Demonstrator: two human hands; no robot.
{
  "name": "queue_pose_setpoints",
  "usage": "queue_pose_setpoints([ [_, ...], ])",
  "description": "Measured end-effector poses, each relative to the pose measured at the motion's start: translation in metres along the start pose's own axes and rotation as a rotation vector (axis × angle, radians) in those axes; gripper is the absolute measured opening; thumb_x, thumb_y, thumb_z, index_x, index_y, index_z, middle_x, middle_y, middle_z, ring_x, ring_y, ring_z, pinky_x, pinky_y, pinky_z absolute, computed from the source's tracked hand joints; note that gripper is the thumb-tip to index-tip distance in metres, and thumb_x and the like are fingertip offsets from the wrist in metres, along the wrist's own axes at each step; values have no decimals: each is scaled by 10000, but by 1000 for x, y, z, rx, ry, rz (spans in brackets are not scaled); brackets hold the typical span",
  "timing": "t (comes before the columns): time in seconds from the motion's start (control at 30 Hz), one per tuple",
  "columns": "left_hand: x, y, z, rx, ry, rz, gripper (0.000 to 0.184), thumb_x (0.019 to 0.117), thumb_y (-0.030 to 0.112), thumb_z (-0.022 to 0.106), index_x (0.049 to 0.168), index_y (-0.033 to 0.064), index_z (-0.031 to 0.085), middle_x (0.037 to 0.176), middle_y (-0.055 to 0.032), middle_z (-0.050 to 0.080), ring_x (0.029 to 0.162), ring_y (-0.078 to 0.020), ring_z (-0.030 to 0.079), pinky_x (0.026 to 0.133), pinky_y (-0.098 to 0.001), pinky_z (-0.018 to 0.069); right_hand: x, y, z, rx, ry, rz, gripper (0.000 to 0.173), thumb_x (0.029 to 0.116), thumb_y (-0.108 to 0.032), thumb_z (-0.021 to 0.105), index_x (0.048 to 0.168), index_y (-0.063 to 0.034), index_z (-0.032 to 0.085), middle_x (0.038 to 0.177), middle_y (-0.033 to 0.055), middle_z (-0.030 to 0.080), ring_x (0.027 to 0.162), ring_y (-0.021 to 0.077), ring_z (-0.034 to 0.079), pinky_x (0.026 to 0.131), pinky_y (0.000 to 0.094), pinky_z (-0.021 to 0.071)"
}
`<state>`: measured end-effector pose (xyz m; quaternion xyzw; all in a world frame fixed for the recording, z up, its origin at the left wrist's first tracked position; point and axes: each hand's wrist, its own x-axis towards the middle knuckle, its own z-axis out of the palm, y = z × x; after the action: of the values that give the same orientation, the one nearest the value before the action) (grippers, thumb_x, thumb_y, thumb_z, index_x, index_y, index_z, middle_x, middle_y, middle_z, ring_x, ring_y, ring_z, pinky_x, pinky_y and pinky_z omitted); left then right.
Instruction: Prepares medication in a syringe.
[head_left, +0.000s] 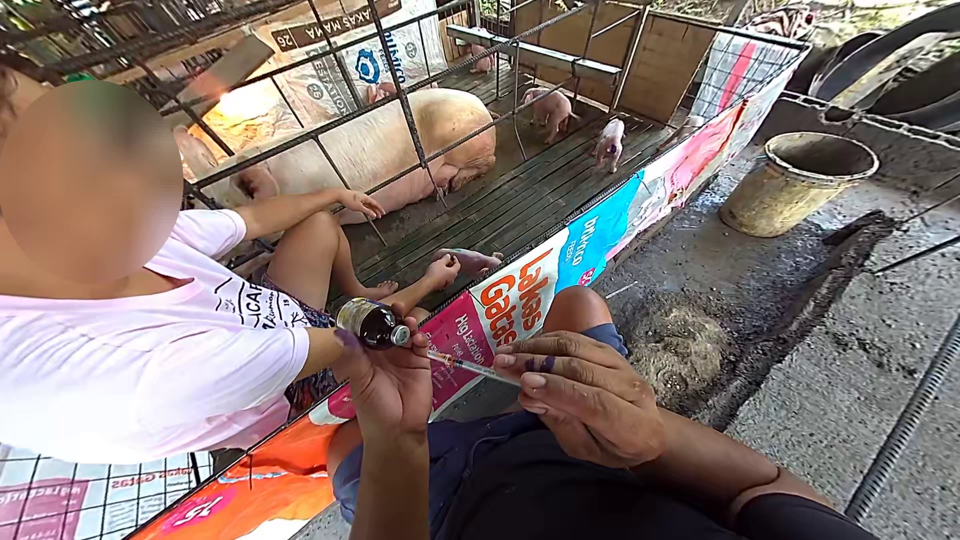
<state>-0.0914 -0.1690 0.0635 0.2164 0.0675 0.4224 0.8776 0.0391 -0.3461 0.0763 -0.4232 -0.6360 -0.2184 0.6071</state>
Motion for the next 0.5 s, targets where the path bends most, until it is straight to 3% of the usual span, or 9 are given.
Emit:
queue_pose_setpoints([
  [0.5, 3, -4, -2, 25, 11, -8, 530, 1047, 521, 426, 1198, 48, 614, 1076, -193, 708, 877, -272, 734, 758, -377, 628, -3, 1, -1, 5, -8, 13, 213, 1000, -52, 615, 1208, -13, 631, 1083, 153, 731, 1078, 280, 718, 947, 398, 607],
])
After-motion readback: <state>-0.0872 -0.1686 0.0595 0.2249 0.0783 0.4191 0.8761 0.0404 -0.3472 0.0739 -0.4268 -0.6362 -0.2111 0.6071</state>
